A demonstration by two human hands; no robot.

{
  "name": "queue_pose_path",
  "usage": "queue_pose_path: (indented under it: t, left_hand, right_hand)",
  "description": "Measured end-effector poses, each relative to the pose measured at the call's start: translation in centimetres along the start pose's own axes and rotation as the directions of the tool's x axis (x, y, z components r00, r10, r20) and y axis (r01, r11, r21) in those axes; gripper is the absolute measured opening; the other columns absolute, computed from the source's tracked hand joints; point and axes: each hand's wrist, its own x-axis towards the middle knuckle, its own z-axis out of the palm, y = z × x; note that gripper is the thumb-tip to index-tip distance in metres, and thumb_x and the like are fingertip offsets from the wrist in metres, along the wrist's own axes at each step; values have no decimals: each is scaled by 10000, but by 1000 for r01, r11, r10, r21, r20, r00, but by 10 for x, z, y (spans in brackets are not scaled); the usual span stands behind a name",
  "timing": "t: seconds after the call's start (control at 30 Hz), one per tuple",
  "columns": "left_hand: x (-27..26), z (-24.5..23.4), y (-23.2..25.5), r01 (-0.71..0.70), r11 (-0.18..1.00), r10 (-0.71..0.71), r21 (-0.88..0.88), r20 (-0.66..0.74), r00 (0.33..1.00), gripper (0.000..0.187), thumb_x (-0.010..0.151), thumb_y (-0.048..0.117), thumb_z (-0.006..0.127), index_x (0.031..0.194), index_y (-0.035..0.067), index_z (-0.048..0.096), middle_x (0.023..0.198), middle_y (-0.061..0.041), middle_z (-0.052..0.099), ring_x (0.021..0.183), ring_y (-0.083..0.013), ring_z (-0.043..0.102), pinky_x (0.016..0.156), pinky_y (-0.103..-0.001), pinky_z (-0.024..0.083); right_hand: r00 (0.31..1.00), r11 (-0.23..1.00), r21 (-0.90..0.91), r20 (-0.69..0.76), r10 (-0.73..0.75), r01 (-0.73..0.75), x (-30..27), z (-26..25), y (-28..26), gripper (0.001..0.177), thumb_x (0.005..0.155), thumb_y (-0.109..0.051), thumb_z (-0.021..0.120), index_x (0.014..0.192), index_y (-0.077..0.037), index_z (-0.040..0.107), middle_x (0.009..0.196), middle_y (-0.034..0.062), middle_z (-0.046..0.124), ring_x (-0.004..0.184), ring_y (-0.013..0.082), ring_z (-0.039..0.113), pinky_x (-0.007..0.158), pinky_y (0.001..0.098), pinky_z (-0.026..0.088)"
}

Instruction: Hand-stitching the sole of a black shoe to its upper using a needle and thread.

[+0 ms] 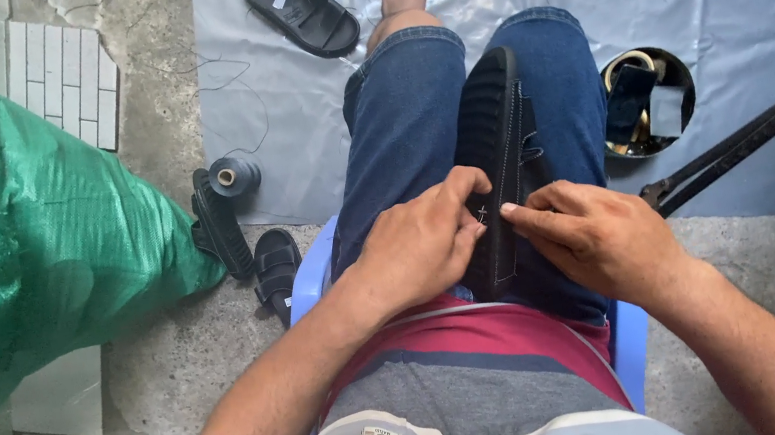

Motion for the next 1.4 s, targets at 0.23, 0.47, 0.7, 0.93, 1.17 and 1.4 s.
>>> queue_pose_path:
  t: [0.23,0.47,0.7,0.93,1.17,1.4]
  left_hand:
    - [-2,2,-1,-131,964,120,230,63,991,578,803,94,432,1328,329,373,888,-98,462,607,-396,572,489,-533,458]
    - [-6,-2,-2,-136,965,132,223,31,991,475,846,317,565,1300,320,426,1037,-40,494,745,-280,617,486,-456,501]
    - [1,20,5,-232,964,253,129,-185,950,482,764,376,674,1203,237,532,1018,-31,484,812,-220,618,484,-425,523]
    - [7,22,5,-248,968,231,-27,-275,933,86,827,214,619,895,176,655,845,-14,482,658,-192,611,506,-328,510]
    - [-8,13,5,-268,902,191,-338,-244,951,94,801,197,667,843,116,686,805,-24,479,702,-161,555,621,-278,468]
    - [-19,29,-12,-370,925,380,85,-226,897,86,827,191,612,902,170,649,1223,-92,480,979,-369,595,694,-435,534]
  right_hand:
    - [986,992,-106,146,78,-63,-2,-7,3,373,800,-213,581,1167,-268,544,884,-25,535,642,168,595,396,339,465]
    - [794,925,-137,479,375,-355,-23,-49,35,560,798,-233,528,1312,-423,415,901,-23,499,700,154,576,488,359,541]
    - [898,947,39,333,287,-318,-21,-43,21,493,817,-182,512,1272,-366,465,908,-23,516,651,174,568,454,368,484]
    - [884,816,351,273,380,-459,-3,-29,5,629,667,-329,720,1252,-271,496,492,8,519,454,182,530,483,316,445]
    - [937,785,527,72,342,-327,-1,-7,1,179,849,-277,550,710,-206,637,558,-9,576,547,227,598,504,298,474]
    - [904,918,54,204,375,-393,3,-15,-11,156,776,-322,616,885,-220,663,739,22,597,660,263,640,548,378,525]
